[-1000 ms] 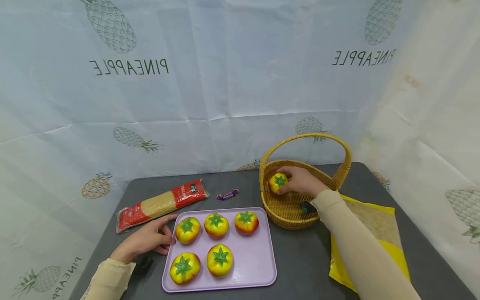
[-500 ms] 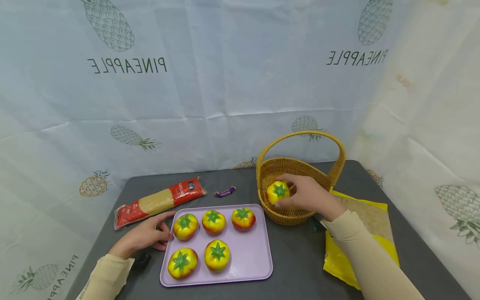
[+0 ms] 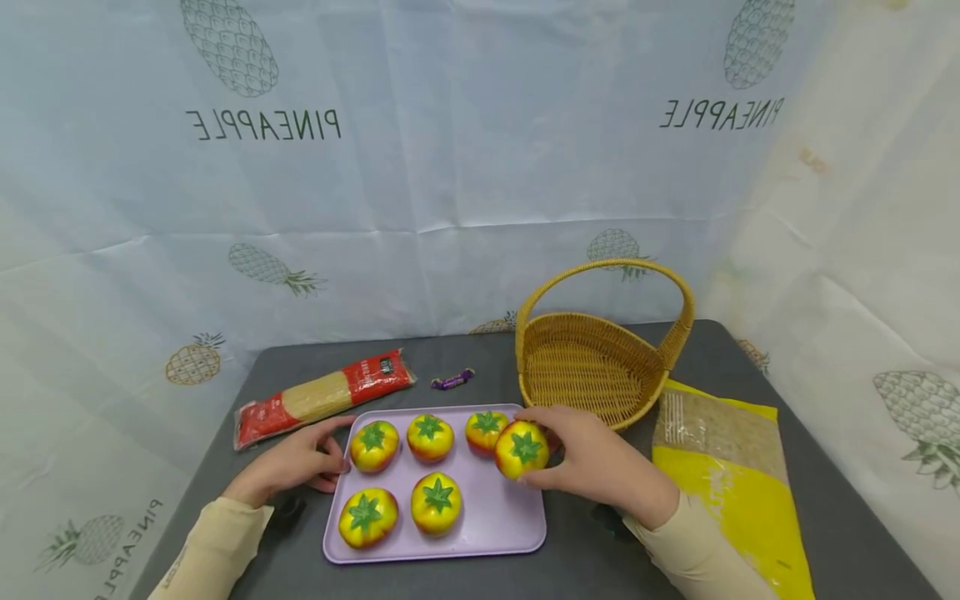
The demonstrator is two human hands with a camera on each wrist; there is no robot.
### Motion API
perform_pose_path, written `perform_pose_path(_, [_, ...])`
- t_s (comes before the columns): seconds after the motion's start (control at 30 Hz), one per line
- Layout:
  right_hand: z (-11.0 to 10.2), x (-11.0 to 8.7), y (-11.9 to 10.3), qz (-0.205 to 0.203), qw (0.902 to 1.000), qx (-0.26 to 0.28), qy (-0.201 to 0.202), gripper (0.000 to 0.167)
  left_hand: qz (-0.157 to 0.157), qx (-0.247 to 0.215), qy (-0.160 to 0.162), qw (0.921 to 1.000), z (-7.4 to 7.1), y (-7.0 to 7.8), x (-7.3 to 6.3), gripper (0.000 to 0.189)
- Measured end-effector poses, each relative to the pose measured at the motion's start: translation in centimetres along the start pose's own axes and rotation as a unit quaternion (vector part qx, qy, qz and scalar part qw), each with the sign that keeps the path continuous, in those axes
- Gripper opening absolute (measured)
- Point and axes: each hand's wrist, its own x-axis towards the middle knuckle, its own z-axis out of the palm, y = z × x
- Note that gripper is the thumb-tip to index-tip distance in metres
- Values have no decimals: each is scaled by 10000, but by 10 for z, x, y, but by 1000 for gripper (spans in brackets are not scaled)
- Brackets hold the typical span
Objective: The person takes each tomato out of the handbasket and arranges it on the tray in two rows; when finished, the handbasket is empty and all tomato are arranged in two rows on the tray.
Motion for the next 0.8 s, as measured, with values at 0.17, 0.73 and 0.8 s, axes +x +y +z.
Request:
perform_pose_path(0.17, [22,-1,-4,-4,9994,29,-334,72,-39,22,58,10000,2,1,1,82])
perform_pose_path(0.73, [60,-3,6,208,9954,463,-819,68,66,74,-11,10000,6,2,4,80])
perform_pose_path(0.8, [62,-2,7,201,9951,456,-850,68,56,67,-3,10000,6,2,4,80])
